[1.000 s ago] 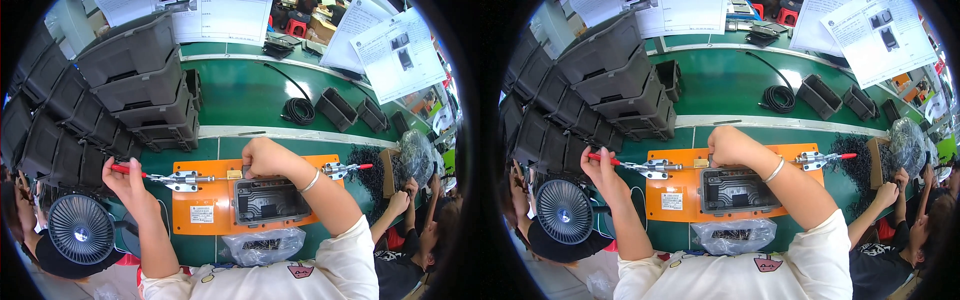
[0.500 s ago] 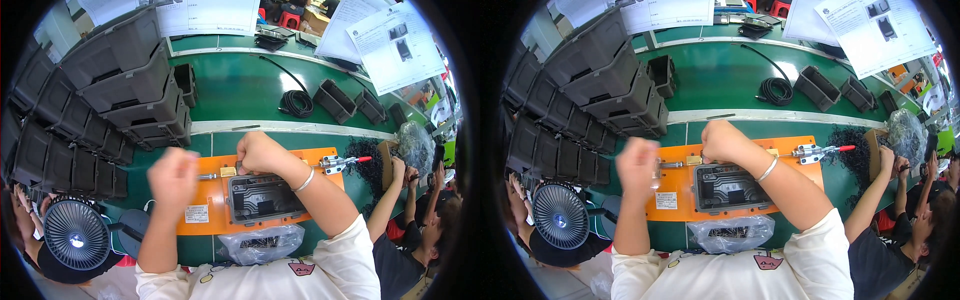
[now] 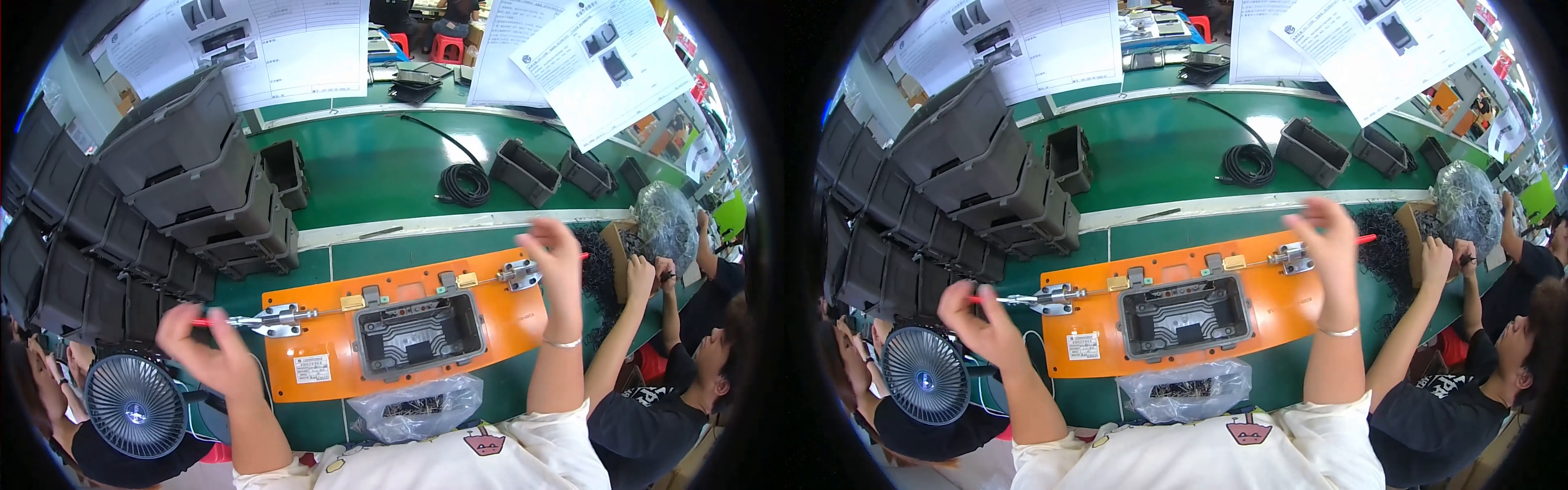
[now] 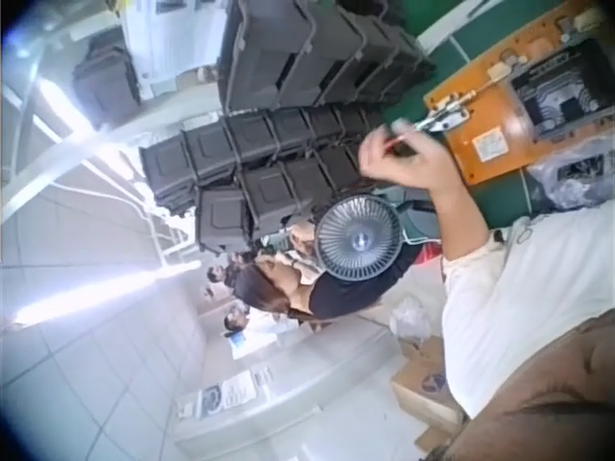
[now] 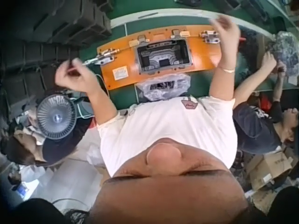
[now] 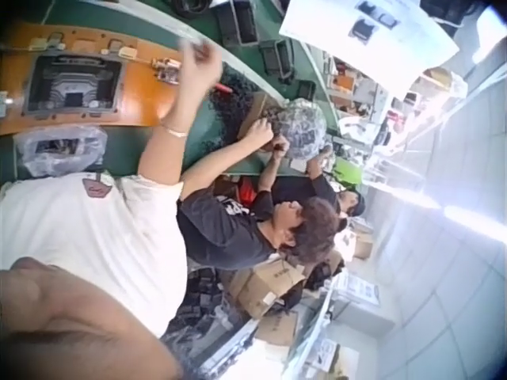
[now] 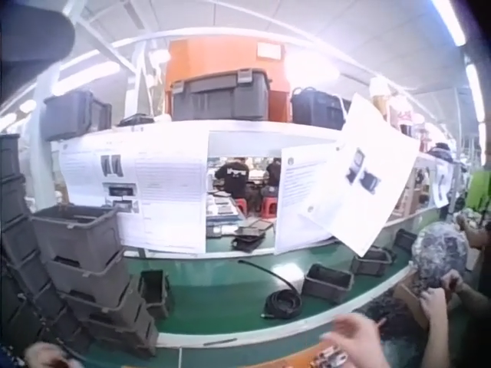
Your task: Assembling small metal components into plastic housings using a manual clamping fixture on a production line.
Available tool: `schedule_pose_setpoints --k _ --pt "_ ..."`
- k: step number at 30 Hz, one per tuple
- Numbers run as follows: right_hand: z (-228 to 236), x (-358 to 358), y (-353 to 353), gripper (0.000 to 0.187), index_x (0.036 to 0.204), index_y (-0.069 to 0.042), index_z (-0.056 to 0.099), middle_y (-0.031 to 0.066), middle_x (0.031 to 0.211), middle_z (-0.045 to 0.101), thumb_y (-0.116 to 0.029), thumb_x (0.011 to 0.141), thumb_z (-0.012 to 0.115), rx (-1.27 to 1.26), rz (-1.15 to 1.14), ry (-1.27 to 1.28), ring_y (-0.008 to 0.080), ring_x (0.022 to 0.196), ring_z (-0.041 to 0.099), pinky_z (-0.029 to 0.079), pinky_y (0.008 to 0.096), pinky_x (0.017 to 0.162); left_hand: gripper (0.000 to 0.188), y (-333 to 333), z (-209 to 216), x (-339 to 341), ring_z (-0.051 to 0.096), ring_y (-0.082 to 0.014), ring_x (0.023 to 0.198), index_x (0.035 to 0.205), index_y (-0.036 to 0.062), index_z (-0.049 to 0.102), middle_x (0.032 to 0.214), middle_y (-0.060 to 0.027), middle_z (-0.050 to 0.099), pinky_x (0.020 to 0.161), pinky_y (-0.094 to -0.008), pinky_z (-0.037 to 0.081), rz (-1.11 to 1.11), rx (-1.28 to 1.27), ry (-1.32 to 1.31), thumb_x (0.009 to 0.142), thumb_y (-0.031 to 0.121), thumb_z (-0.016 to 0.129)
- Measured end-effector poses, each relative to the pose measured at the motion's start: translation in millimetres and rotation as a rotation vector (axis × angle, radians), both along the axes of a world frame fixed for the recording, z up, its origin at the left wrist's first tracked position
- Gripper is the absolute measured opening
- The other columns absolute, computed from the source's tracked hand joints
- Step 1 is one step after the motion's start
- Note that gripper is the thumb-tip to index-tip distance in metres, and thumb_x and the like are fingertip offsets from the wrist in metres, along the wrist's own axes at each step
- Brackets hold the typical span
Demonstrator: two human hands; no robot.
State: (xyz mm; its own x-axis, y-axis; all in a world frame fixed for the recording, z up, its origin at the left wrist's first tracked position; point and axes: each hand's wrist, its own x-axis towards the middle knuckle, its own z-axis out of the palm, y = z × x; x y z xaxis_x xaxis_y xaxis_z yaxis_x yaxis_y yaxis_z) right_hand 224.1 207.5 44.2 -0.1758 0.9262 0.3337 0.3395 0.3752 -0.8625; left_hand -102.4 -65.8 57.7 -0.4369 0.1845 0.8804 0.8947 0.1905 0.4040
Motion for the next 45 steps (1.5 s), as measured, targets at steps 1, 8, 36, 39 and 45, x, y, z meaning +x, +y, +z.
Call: schedule_pose_setpoints --k 1,8,36,39,45 --pt "-17 36 14 0.045 0.107 0.002 0.062 0.0137 0.1 0.062 -0.021 0.072 0.08 0.069 -0.227 -0.017 0.0188 0.089 0.059 0.05 0.0331 0.079 0.027 12 6 20 0.053 -0.0261 0.096 0.098 -0.0008 0.055 0.104 -0.0154 0.053 0.084 -0.0365 0.042 -0.173 -0.149 -0.067 0.073 0.0 0.067" --pt "-72 110 66 0.049 0.098 -0.008 0.05 0.0184 0.107 0.06 -0.049 0.081 0.071 -0.703 -0.255 0.995 0.0302 0.102 0.059 0.043 0.0468 0.088 0.039 116 -12 108 0.051 -0.0297 0.093 0.09 0.0018 0.059 0.092 -0.0124 0.052 0.08 -0.0404 0.04 -0.758 -0.857 0.039 0.069 0.028 0.079" --pt "14 46 -34 0.028 0.1 -0.002 0.059 0.0042 0.082 0.059 -0.01 0.079 0.074 0.13 -0.31 0.243 0.0116 0.074 0.056 0.048 0.0258 0.067 0.039 37 -10 80 0.049 -0.0294 0.072 0.073 0.0043 0.049 0.074 -0.0087 0.046 0.064 -0.0423 0.037 -0.545 -0.8 -0.191 0.069 0.028 0.079" --pt "-2 2 -90 0.033 0.09 -0.004 0.061 0.0033 0.073 0.059 -0.017 0.069 0.082 -0.066 0.089 -0.347 0.0122 0.064 0.057 0.047 0.0274 0.058 0.046 21 -22 67 0.048 -0.0294 0.062 0.066 0.0037 0.046 0.066 -0.0095 0.045 0.054 -0.0388 0.037 -0.483 -0.876 -0.321 0.07 0.034 0.079" --pt "-6 -21 -95 0.027 0.078 -0.002 0.057 0.0082 0.058 0.059 -0.015 0.067 0.078 0.124 0.154 -0.562 0.0237 0.053 0.061 0.047 0.0343 0.051 0.038 35 -17 74 0.049 -0.0314 0.052 0.057 0.0025 0.044 0.056 -0.0108 0.046 0.048 -0.0391 0.037 -0.516 -0.967 -0.299 0.069 0.022 0.074"
